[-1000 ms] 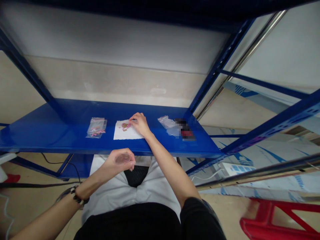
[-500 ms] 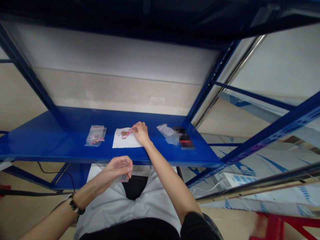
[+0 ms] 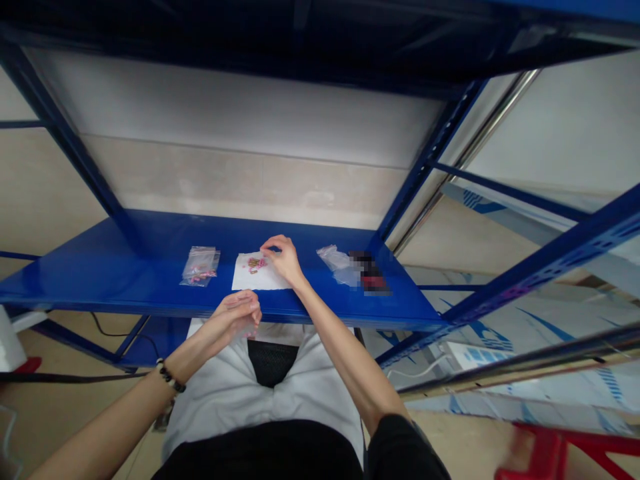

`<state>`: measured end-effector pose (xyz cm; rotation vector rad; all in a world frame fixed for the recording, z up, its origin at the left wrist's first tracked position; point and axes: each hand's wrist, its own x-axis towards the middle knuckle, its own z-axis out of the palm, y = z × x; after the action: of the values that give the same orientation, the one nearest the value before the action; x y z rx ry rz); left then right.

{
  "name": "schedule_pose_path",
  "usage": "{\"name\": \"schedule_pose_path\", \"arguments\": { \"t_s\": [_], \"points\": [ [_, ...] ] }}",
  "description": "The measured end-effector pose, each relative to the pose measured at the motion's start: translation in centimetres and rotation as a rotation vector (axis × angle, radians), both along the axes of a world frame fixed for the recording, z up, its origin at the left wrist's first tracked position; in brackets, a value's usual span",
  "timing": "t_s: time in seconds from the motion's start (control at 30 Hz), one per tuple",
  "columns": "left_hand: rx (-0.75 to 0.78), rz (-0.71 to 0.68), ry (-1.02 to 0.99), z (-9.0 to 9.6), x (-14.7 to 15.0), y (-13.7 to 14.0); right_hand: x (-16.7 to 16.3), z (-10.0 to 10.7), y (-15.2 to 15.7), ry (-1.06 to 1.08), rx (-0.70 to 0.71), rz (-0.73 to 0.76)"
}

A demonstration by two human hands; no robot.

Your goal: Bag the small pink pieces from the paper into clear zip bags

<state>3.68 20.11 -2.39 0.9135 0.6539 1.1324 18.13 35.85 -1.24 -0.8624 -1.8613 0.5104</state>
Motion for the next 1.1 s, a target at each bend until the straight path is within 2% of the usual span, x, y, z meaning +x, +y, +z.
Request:
{"name": "schedule_pose_path", "arguments": {
  "t_s": [0.1, 0.23, 0.33, 0.47, 0.63, 0.77, 0.93, 1.03, 1.1],
  "points": [
    [0.018, -0.022, 0.03, -0.1, -0.1, 0.0, 0.0, 2.9, -3.8, 0.031, -0.02, 0.242],
    [0.075, -0.056, 0.098, 0.1, 0.0, -0.3, 0.6, 5.4, -8.5, -0.137, -0.072, 0.444],
    [0.089, -0.069, 0.114, 0.1, 0.0, -0.6, 0.9, 5.5, -9.8, -0.249, -0.099, 0.511],
    [0.094, -0.079, 0.111, 0.2, -0.2, -0.8, 0.9, 4.5, -10.1, -0.281, -0.152, 0.537],
    [0.131, -0.106, 0.092, 0.4, -0.5, -0.6, 0.8, 4.5, -10.1, -0.243, -0.11, 0.472],
    [0.105, -0.102, 0.044, 0.8, -0.5, -0.7, 1.0, 4.1, -8.1, -0.1, -0.08, 0.311],
    [0.056, -0.088, -0.038, 1.2, -0.5, -1.0, 0.6, 0.8, -2.7, 0.092, -0.12, 0.019],
    [0.061, -0.104, -0.017, 1.0, -0.3, -0.9, -0.2, -1.3, -0.1, 0.145, -0.102, -0.061],
    [0.065, -0.112, -0.001, 0.7, -0.2, -0.6, -0.6, -2.2, 1.0, 0.077, -0.076, -0.073]
  ]
}}
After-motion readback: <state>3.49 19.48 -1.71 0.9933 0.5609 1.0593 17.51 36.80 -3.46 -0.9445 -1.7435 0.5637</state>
